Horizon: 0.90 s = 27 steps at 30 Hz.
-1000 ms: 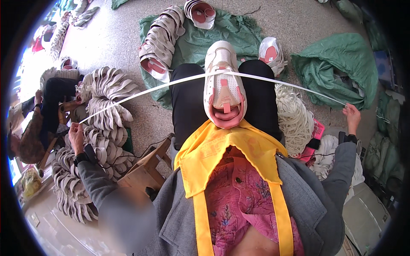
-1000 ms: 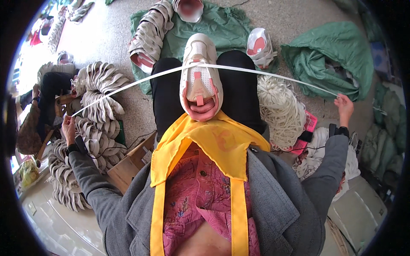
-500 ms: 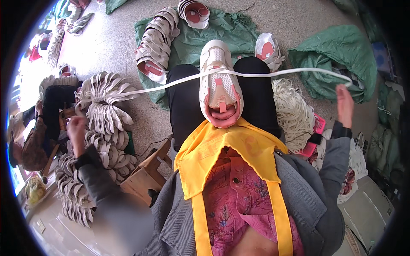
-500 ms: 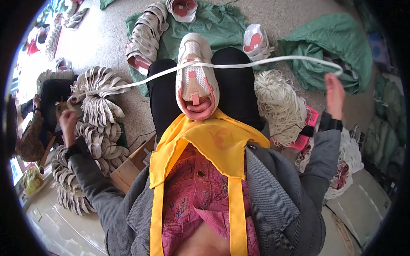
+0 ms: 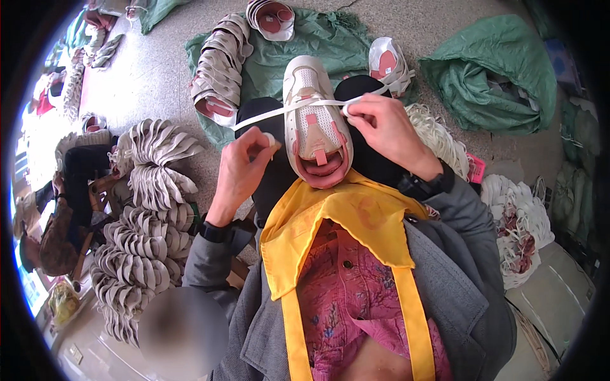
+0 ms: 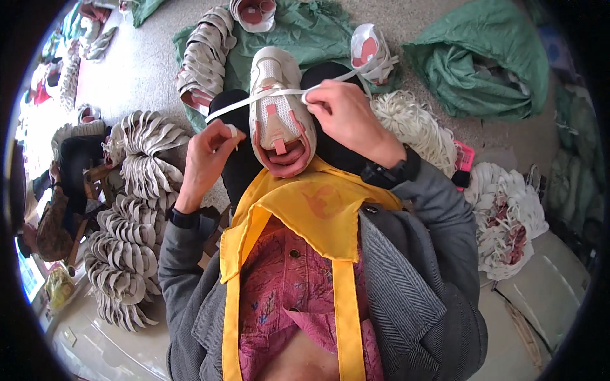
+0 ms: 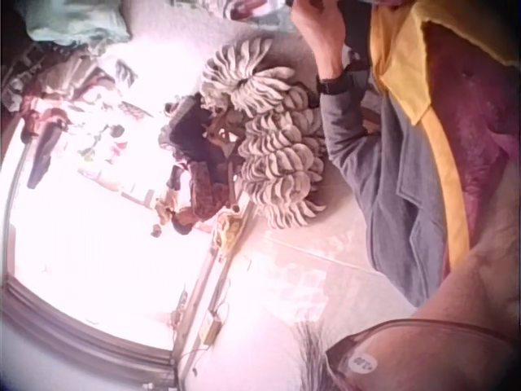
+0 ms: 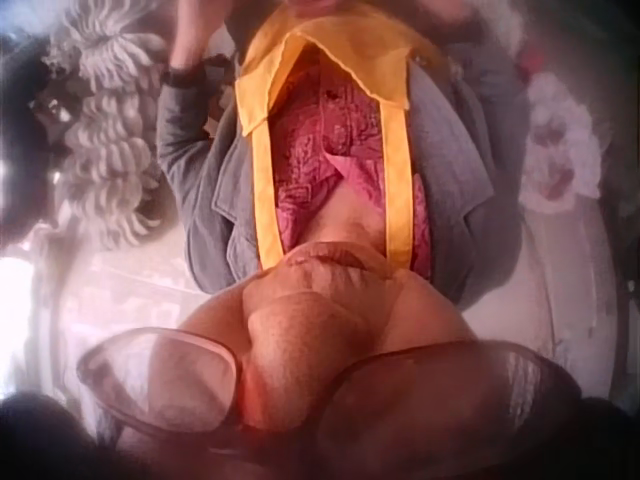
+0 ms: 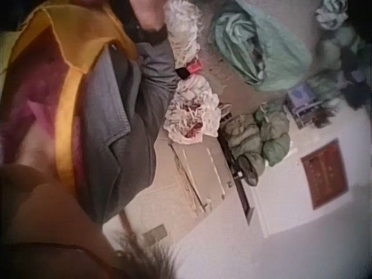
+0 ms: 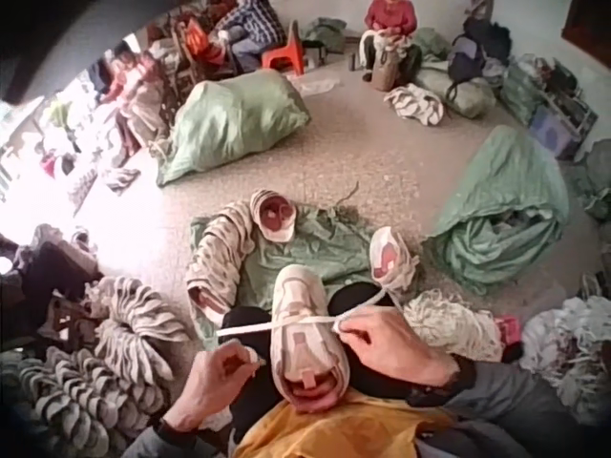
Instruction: Lacing a new sneaker while sitting in a shoe manufacturing workshop.
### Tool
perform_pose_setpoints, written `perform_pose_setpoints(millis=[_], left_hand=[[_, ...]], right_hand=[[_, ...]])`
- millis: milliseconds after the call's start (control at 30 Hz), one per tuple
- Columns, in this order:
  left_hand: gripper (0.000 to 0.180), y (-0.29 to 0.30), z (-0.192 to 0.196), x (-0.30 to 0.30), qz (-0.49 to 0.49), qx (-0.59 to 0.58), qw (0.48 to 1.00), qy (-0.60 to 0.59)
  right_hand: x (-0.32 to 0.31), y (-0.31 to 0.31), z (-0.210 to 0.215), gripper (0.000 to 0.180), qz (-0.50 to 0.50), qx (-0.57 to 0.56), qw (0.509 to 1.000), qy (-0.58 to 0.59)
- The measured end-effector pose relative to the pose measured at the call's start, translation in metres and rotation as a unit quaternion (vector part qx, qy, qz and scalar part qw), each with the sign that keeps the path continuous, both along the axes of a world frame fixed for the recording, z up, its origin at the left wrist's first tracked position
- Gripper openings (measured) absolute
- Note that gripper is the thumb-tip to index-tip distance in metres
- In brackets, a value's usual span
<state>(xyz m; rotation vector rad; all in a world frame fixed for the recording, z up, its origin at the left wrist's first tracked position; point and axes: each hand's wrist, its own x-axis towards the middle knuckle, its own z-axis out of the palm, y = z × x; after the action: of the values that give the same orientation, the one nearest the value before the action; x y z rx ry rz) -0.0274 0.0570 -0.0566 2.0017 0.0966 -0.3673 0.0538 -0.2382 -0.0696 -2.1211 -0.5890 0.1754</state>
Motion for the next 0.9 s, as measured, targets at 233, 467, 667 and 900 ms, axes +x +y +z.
perform_pose_setpoints(millis=[233, 467, 667, 900], left_hand=[[0.007, -0.020, -0.005, 0.022, 0.049, 0.051, 0.995, -0.069], [0.009, -0.016, -0.026, 0.032, 0.102, -0.081, 0.989, -0.073], [0.008, -0.022, -0.017, 0.037, 0.108, -0.160, 0.980, -0.056], [0.009, -0.025, -0.019, 0.037, 0.115, -0.186, 0.974, -0.060]], right_hand=[[0.013, 0.026, -0.011, 0.011, -0.075, 0.074, 0.993, -0.049], [0.015, 0.031, -0.021, 0.008, -0.086, 0.237, 0.956, 0.148], [0.012, 0.029, -0.028, 0.009, -0.083, 0.263, 0.942, 0.190], [0.012, 0.033, -0.018, 0.006, -0.080, 0.166, 0.972, 0.143]])
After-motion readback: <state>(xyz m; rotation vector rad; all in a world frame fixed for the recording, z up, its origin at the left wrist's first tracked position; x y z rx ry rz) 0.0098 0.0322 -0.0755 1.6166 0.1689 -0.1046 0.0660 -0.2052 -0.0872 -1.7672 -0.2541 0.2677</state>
